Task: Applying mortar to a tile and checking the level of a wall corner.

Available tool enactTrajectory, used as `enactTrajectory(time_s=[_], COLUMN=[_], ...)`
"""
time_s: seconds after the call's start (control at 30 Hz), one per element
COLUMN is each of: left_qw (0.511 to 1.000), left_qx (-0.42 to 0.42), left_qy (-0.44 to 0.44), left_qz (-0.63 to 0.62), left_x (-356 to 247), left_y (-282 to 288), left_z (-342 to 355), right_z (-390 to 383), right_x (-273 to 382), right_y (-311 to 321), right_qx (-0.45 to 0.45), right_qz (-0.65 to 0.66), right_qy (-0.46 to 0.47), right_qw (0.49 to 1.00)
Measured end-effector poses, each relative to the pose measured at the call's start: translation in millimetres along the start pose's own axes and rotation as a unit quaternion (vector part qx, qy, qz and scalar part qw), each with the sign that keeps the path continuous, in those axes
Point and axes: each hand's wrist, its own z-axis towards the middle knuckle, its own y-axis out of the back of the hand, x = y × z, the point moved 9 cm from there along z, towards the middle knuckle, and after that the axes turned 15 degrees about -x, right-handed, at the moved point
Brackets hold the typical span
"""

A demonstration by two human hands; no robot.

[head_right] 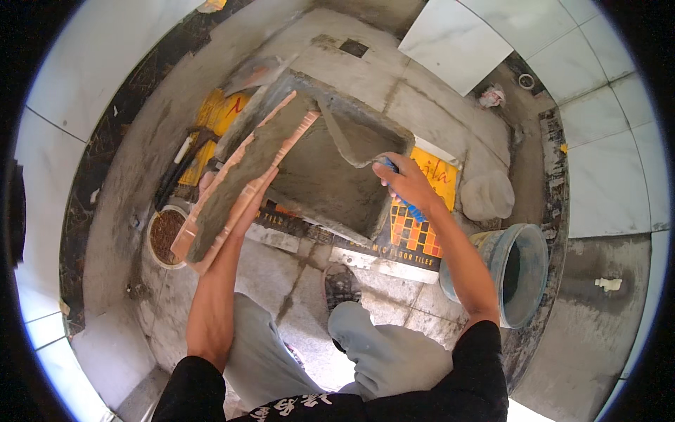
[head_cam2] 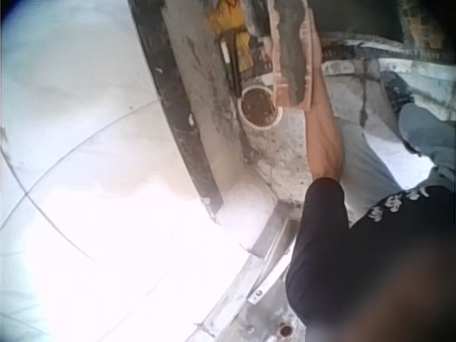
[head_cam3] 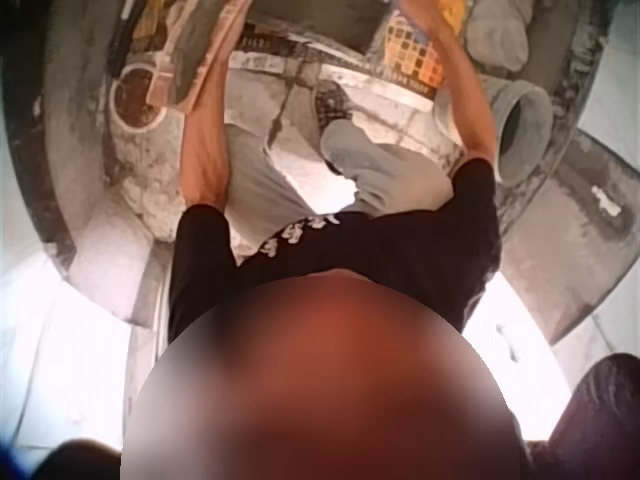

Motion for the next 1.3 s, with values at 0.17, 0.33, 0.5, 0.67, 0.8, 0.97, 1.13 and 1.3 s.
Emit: enactTrajectory(time_s=[0.17, 0.33, 0.5, 0.67, 0.8, 0.97, 1.13, 1.3], left_qw=[1.0, 0.999, 0.997, 0.998, 1.0, 0.999, 0.991, 0.985], left_qx=[0.019, 0.024, 0.072, 0.062, 0.024, 0.02, 0.093, 0.154], left_qy=[0.016, 0.023, 0.023, 0.011, 0.016, 0.034, 0.064, 0.07], left_qz=[-0.007, -0.031, -0.004, 0.001, -0.001, -0.037, -0.066, -0.013], left_x=[-6, -4, -11, -7, -5, 0, -5, -14], left_y=[3, 4, -3, -4, 3, -7, -11, -6], left_z=[5, 8, 12, 9, 9, 4, 11, 16], right_z=[-10, -21, -38, -16, 6, -10, -37, -53], right_x=[14, 28, 39, 39, 33, 25, 36, 46], right_y=[-12, -19, -18, 3, 2, -18, -44, -59], right_qx=[0.032, 0.027, 0.033, 0.02, 0.035, 0.091, 0.144, 0.179], right_qz=[-0.039, -0.094, -0.191, -0.111, -0.063, -0.019, 0.01, -0.011], right_qy=[0.025, 0.093, 0.224, 0.095, -0.015, -0.037, -0.019, -0.002], right_qw=[0.998, 0.991, 0.955, 0.989, 0.997, 0.995, 0.989, 0.984])
